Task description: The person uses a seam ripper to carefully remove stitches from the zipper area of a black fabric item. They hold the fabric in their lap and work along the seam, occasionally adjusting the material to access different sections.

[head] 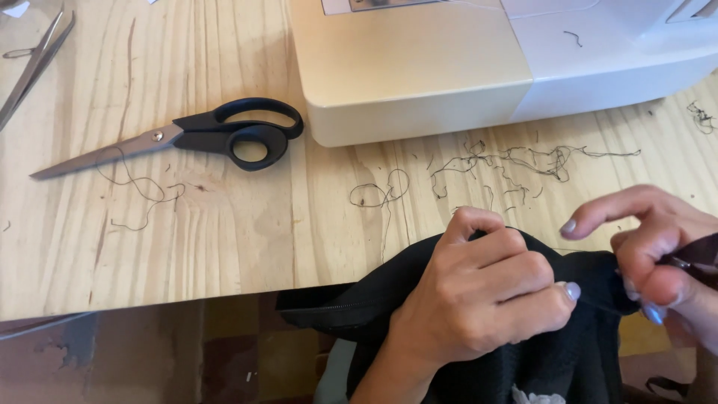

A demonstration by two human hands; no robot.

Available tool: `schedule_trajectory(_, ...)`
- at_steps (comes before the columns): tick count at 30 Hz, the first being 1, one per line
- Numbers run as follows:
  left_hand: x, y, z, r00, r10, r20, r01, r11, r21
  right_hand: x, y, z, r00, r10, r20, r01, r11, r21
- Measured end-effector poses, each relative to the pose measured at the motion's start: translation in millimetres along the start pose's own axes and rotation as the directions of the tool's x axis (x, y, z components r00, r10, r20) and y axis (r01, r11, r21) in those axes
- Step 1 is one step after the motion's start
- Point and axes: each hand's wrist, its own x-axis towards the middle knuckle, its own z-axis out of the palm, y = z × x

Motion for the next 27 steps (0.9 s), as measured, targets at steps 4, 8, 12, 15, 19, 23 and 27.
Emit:
schedule_trajectory(4,-1.8,0.0,0.3,1.000,0.000,-0.003,0.000,1.000,-0.007,5.7,-2.0,-2.4,0.986,0.035,0.165,-0.099,0.913,0.395)
schedule_trajectory(8,-2.6,-0.4,0.6,1.000,0.009,-0.020,-0.009,1.000,-0.020,8.6,0.2,-3.9,0.974,0.033,0.223,-0.141,0.860,0.491)
schedule_trajectory(12,-2.6,-0.5,1.3,1.000,0.020,-0.020,-0.020,1.000,-0.012,0.5,1.5,-1.9,0.981,0.082,0.176,-0.166,0.824,0.542)
schedule_trajectory(15,-3.0,-0.7,1.9,1.000,0.014,-0.025,-0.014,1.000,0.015,1.0,-0.7,-4.0,0.984,0.090,0.151,-0.160,0.816,0.556)
schedule_trajectory(19,-2.2,-1.0,3.1,0.998,0.037,-0.042,-0.036,0.999,0.011,-3.4,8.8,-19.3,0.969,0.078,0.233,-0.193,0.828,0.526)
schedule_trajectory(23,-4.5,-2.0,5.7,0.998,0.050,-0.046,-0.049,0.998,0.027,4.5,12.7,-22.6,0.954,0.005,0.299,-0.162,0.848,0.504)
schedule_trajectory(27,-4.0,-1.3,5.8,0.998,0.045,-0.044,-0.044,0.999,0.027,2.4,23.4,-33.4,0.920,0.027,0.390,-0.268,0.769,0.580)
